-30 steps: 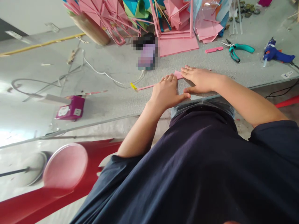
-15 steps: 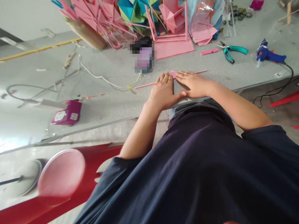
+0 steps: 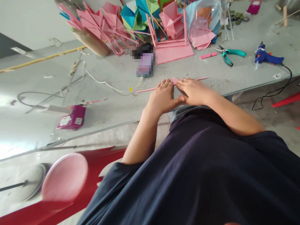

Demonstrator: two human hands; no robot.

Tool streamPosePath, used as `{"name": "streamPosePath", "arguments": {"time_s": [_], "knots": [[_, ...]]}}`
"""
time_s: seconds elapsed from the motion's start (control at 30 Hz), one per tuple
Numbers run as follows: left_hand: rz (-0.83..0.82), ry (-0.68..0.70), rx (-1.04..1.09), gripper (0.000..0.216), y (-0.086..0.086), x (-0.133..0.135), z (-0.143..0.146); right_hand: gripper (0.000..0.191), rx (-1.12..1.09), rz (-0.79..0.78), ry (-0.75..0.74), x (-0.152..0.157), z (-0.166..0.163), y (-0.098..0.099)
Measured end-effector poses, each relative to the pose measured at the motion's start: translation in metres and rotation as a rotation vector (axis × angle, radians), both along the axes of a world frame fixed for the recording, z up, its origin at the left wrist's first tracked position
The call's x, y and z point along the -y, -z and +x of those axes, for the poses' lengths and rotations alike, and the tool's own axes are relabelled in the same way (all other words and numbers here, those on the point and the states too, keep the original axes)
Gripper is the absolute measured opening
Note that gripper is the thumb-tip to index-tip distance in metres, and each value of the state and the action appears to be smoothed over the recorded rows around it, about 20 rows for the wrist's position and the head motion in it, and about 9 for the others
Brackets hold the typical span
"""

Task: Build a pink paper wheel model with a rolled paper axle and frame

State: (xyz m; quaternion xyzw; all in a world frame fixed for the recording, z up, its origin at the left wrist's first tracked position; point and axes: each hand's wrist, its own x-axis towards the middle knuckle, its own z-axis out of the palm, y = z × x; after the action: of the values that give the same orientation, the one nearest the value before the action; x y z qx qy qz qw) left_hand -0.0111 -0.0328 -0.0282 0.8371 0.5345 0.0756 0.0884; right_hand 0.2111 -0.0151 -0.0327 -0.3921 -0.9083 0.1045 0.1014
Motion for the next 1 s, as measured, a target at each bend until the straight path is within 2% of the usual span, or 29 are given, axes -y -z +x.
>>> {"name": "streamPosePath", "arguments": {"time_s": [0.13,0.33,0.53,0.7,0.87,1.0], "knots": [[0.008,0.009,0.002,0.124,0.007,0.019,0.000,0.075,-0.068,0.016,0.001,0.018,0.001,0.009],[0.096,0.010,0.108,0.118,0.028,0.045,0.009,0.070,-0.119,0.019,-0.013,0.029,0.005,0.016],[0.063,-0.039,0.034,0.125,0.019,0.044,0.016,0.077,-0.071,-0.006,0.026,0.042,0.023,0.013],[0.081,-0.042,0.066,0.120,0.016,0.044,0.019,0.085,-0.025,-0.002,0.155,0.067,0.090,0.006],[0.067,-0.017,0.100,0.121,0.018,0.044,0.015,0.080,0.050,0.053,0.442,0.095,0.172,-0.008],[0.068,0.087,0.162,0.118,0.015,0.038,0.004,0.069,0.153,0.236,0.679,0.093,0.211,-0.026]]}}
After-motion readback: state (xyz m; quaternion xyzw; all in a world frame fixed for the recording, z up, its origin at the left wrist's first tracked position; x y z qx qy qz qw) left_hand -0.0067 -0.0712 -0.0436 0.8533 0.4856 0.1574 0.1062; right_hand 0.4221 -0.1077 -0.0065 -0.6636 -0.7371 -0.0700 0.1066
